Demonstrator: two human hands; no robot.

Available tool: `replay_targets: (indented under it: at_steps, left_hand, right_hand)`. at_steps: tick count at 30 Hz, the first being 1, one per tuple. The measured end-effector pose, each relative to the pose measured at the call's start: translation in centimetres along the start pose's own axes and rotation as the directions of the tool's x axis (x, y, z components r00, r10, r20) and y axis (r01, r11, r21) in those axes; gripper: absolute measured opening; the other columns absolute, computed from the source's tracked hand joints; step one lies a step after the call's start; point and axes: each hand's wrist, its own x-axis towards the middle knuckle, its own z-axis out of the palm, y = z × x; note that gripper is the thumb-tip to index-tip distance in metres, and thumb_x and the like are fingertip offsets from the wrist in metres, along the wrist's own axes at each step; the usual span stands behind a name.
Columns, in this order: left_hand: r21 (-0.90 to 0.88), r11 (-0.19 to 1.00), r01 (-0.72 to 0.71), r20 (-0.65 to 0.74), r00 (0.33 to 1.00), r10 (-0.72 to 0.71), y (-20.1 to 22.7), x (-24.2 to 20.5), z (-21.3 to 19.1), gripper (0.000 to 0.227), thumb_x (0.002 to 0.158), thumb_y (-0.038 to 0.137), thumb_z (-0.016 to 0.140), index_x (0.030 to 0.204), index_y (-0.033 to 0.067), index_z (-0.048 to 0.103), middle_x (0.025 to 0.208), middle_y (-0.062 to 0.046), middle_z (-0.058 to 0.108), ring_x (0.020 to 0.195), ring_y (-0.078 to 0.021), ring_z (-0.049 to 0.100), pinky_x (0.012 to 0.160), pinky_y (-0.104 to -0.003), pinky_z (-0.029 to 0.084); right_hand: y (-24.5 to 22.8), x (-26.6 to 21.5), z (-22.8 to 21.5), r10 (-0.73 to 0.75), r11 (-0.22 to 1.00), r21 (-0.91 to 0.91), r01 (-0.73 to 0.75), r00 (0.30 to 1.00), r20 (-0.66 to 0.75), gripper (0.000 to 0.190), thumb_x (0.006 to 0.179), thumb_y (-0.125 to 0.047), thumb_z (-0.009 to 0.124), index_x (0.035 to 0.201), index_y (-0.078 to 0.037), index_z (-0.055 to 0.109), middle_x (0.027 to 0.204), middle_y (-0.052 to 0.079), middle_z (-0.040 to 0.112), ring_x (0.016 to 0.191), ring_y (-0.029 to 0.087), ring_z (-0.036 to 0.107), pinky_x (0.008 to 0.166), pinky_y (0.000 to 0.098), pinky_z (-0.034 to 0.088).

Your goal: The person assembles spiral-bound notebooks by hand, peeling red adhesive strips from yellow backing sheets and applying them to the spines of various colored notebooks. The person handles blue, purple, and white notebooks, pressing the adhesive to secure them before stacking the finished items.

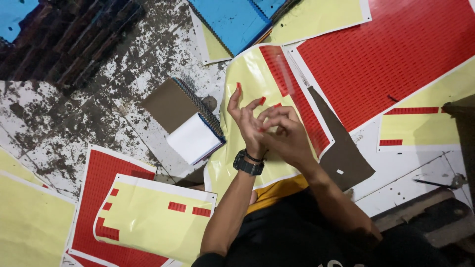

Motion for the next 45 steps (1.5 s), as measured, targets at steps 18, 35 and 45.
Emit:
replay_targets:
  at_steps: [18,35,45]
  left_hand:
    - [-0.17,0.985,0.002,0.043,0.999,0.005,-0.2,0.1,-0.8,0.055,0.1,0.04,0.052,0.145,0.0129,0.034,0.148,-0.013,0.035,0.103,-0.0213,0.056,0.084,-0.057,0.064]
    - [-0.321,0.941,-0.11,0.012,0.993,0.12,5.9,0.4,-2.5,0.059,0.102,0.04,0.043,0.149,0.0067,0.034,0.146,-0.023,0.039,0.121,-0.0387,0.055,0.093,-0.068,0.055]
    - [0.516,0.803,-0.299,0.076,0.949,0.305,19.2,-2.1,-10.3,0.046,0.104,0.038,0.039,0.106,0.0103,0.075,0.146,-0.021,0.051,0.137,-0.0423,0.048,0.106,-0.052,0.041]
  right_hand:
    - [4.9,4.1,-1.9,-0.089,0.924,-0.373,-0.086,0.9,-0.427,0.019,0.079,-0.011,0.095,0.091,-0.006,0.081,0.079,0.011,0.072,0.071,0.023,0.072,0.062,0.0307,0.058]
    - [-0.8,-0.9,2.9,0.059,0.998,0.018,-0.058,0.997,-0.059,0.048,0.08,-0.015,0.092,0.118,-0.004,0.065,0.109,0.007,0.057,0.097,0.014,0.055,0.083,0.0259,0.05]
    - [-5.3,6.4,9.2,-0.224,0.974,0.095,0.205,0.827,0.515,0.029,0.083,0.007,0.079,0.111,0.003,0.076,0.093,0.018,0.07,0.083,0.02,0.07,0.072,0.0337,0.061]
